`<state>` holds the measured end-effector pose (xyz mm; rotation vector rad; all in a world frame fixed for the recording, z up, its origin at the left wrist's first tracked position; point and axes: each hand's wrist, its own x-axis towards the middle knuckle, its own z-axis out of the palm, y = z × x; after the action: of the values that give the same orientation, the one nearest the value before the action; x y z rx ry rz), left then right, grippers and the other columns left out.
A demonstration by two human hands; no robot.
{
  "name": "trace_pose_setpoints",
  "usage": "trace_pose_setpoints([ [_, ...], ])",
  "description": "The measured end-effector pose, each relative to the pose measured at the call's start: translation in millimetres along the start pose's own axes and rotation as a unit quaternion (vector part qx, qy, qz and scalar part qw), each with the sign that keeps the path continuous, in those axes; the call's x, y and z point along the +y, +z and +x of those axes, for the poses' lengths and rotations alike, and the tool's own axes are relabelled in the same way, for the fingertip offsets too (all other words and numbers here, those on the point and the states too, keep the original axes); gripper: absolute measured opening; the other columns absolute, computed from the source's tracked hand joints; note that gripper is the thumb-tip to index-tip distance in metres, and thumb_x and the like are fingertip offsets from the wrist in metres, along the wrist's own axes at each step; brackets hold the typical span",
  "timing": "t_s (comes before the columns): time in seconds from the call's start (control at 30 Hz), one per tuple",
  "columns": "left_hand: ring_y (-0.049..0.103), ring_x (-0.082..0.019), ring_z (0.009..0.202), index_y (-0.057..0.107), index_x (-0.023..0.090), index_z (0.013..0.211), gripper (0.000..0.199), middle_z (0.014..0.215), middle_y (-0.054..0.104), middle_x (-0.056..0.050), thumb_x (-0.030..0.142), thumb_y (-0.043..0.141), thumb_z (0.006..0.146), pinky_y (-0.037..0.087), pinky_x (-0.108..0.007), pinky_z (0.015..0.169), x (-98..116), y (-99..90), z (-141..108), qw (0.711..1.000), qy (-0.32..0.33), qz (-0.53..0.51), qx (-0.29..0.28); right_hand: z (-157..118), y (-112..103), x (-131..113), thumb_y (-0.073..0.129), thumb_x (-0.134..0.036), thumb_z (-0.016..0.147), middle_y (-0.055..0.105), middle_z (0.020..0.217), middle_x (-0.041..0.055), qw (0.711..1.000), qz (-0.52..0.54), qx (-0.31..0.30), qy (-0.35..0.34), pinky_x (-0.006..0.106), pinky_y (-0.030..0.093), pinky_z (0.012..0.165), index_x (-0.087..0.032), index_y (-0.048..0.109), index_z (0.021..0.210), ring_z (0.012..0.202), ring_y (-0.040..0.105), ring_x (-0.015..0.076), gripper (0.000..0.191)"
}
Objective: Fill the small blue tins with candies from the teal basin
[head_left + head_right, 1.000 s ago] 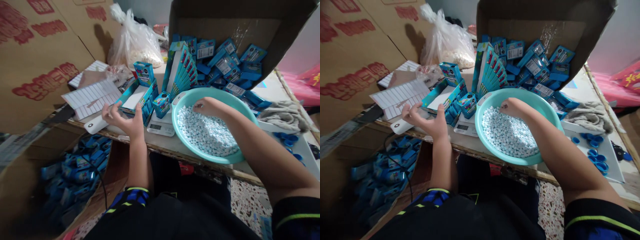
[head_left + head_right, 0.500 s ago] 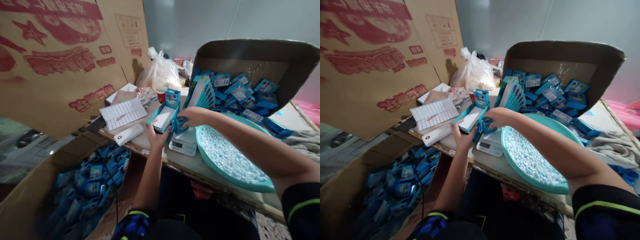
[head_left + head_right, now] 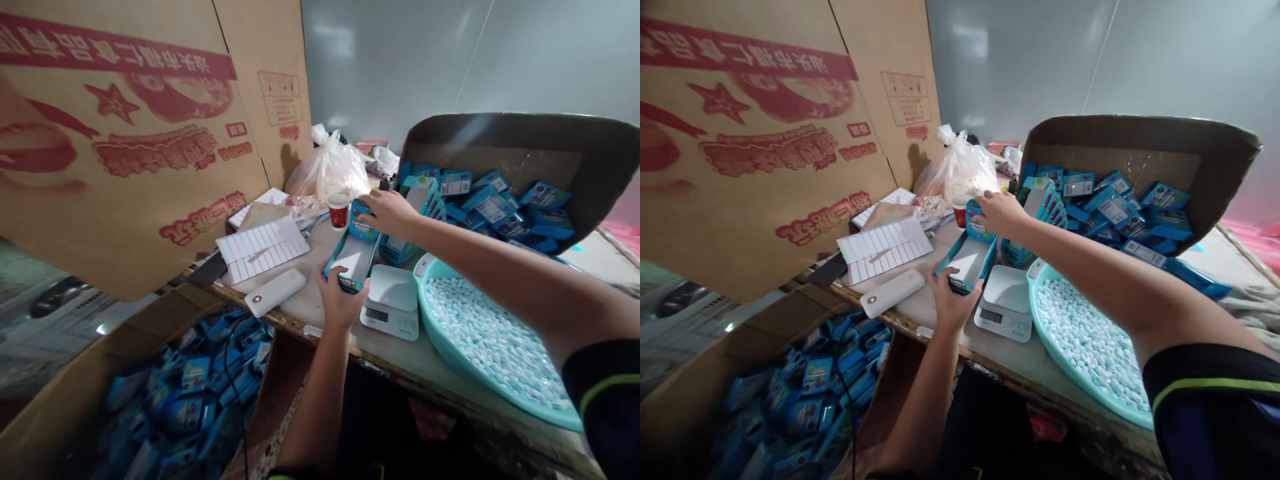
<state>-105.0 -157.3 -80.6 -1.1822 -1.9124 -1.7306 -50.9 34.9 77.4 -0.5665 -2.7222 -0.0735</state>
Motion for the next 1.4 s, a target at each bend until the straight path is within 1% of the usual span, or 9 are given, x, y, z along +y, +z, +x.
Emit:
trace_pose_setpoints([
  [0.2,0.051,-0.036,0.125,0.051,0.024,0.105,0.051,0.127,0.044,-0.015,0.029,0.085,0.068,0.044,-0.056,0.107,2,-1.4,2,1.0,-0.017,0.012,0.008,-13,35,-11,0.046,-0.036,0.098,0.046,0.151,0.0226,0.991,-0.081,0.071,-0.077,0.055,0.031,0.109,-0.013,0.056,0.141,0.138,0.037,0.0415,0.049],
  [0.37,0.052,-0.035,0.123,0.052,0.025,0.11,0.054,0.128,0.044,-0.013,0.029,0.085,0.068,0.045,-0.054,0.106,-2,-1.4,3,0.999,-0.031,0.022,-0.005,-21,22,-3,0.042,-0.042,0.099,0.045,0.152,0.0216,0.994,-0.021,0.097,-0.047,0.051,0.033,0.111,-0.01,0.05,0.146,0.141,0.036,0.0376,0.057],
  [0.5,0.052,-0.034,0.124,0.054,0.026,0.118,0.06,0.126,0.046,-0.012,0.032,0.086,0.068,0.045,-0.054,0.107,-5,-1.4,5,1.0,-0.011,0.022,-0.002,-53,1,39,0.031,-0.034,0.103,0.065,0.124,0.0186,0.994,-0.068,0.078,-0.026,0.044,0.042,0.096,-0.012,0.07,0.12,0.115,0.057,0.0326,0.048],
  [0.6,0.055,-0.031,0.119,0.054,0.024,0.122,0.062,0.123,0.047,-0.012,0.037,0.084,0.07,0.046,-0.052,0.107,-4,0.2,7,1.0,0.013,0.02,0.012,-87,-5,88,0.033,-0.035,0.102,0.07,0.102,0.0159,0.989,-0.096,0.045,0.102,0.038,0.044,0.084,-0.014,0.075,0.094,0.097,0.063,0.0282,0.047],
  [0.7,0.056,-0.029,0.116,0.055,0.022,0.12,0.059,0.123,0.048,-0.011,0.037,0.083,0.07,0.047,-0.05,0.105,-2,2.2,8,0.999,0.029,0.027,0.031,-106,-5,128,0.037,-0.037,0.101,0.072,0.103,0.0131,0.971,-0.056,0.045,0.229,0.034,0.045,0.076,-0.016,0.074,0.1,0.092,0.065,0.026,0.042],
  [0.93,0.055,-0.029,0.115,0.056,0.024,0.116,0.056,0.12,0.048,-0.01,0.04,0.083,0.07,0.048,-0.049,0.103,-2,3.1,9,0.999,0.012,0.041,0.023,-37,-21,142,0.037,-0.045,0.102,0.065,0.129,0.0199,0.97,-0.017,0.131,0.205,0.042,0.047,0.093,-0.015,0.057,0.14,0.116,0.06,0.0335,0.053],
  [1.1,0.056,-0.03,0.111,0.056,0.025,0.115,0.057,0.117,0.049,-0.009,0.039,0.084,0.067,0.05,-0.052,0.099,-2,1.9,9,0.998,-0.004,0.054,0.029,13,-33,135,0.053,-0.044,0.096,0.066,0.129,0.0217,0.965,-0.029,-0.053,0.257,0.053,0.042,0.1,-0.013,0.064,0.131,0.118,0.059,0.0377,0.048],
  [1.23,0.056,-0.032,0.114,0.055,0.027,0.115,0.056,0.116,0.051,-0.01,0.037,0.084,0.068,0.049,-0.053,0.101,-4,1.6,9,0.998,0.009,0.054,0.026,3,-36,131,0.054,-0.037,0.096,0.072,0.117,0.0187,0.976,-0.047,-0.035,0.212,0.052,0.04,0.101,-0.015,0.072,0.116,0.114,0.063,0.0363,0.035],
  [1.4,0.056,-0.031,0.112,0.056,0.024,0.112,0.053,0.111,0.053,-0.008,0.041,0.083,0.069,0.048,-0.052,0.1,-9,3.0,11,0.996,0.019,0.074,0.035,-34,-45,142,0.05,-0.037,0.098,0.071,0.123,0.0166,0.978,-0.023,0.056,0.197,0.04,0.047,0.092,-0.016,0.066,0.131,0.112,0.064,0.0323,0.042],
])
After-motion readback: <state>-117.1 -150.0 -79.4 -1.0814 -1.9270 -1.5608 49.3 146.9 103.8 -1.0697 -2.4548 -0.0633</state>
